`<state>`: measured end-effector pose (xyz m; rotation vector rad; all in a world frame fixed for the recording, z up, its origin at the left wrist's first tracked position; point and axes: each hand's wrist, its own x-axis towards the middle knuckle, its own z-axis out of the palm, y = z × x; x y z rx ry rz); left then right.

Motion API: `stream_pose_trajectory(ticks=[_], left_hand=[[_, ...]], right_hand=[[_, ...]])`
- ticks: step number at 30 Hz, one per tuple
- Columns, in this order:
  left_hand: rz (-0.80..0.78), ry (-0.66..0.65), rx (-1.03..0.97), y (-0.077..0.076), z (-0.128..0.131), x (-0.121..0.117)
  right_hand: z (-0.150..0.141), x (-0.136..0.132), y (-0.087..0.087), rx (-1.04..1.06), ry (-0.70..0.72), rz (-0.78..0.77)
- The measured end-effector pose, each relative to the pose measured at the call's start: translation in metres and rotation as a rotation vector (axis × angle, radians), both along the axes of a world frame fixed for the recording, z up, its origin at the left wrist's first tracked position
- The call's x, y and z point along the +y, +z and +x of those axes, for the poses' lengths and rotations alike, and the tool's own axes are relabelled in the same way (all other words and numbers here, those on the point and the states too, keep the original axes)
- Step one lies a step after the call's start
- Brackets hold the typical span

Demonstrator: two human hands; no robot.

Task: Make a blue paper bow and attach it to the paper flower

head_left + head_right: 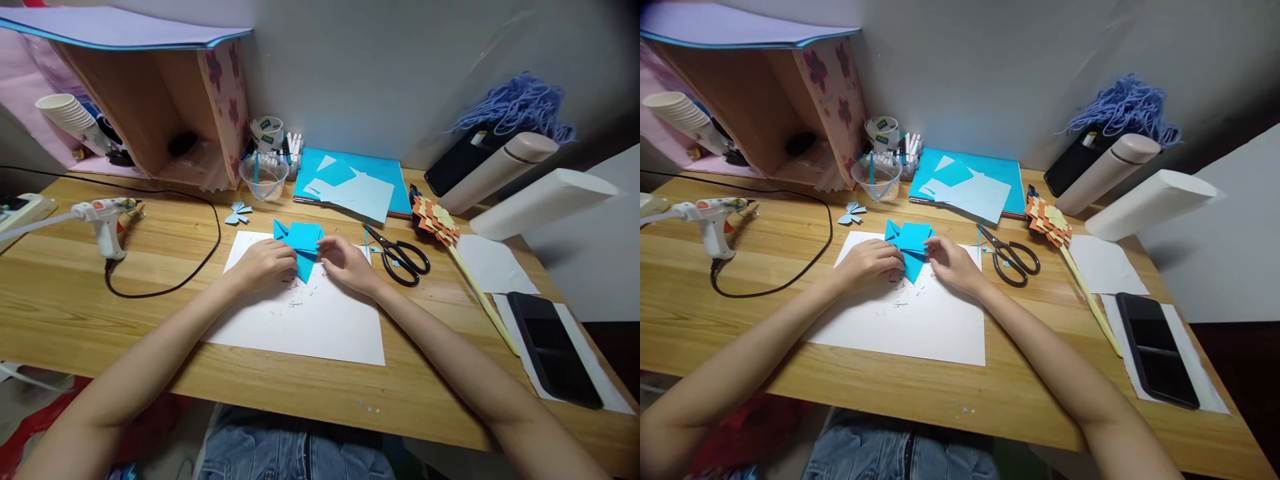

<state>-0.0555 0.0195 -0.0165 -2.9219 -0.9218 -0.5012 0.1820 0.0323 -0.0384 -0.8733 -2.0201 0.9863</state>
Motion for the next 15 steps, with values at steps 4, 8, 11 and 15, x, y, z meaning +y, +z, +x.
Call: stream_pose_trajectory(ticks=[4, 8, 11, 15], left_hand=[[-0.103, 0.067, 0.009, 0.008, -0.015, 0.008], [-0.157, 0.102, 0.009, 0.009, -0.02, 0.01], [-0.181, 0.103, -0.005, 0.005, -0.019, 0.009], [-0.235, 0.104, -0.065, 0.003, -0.018, 0.007]], right_hand=[[0.006, 0.002, 0.0, -0.018, 0.049, -0.103], [0.006, 0.004, -0.001, 0.006, 0.082, -0.224], [0.004, 0.004, -0.002, -0.048, 0.042, -0.194], [0.003, 0.004, -0.004, -0.114, -0.037, -0.07]])
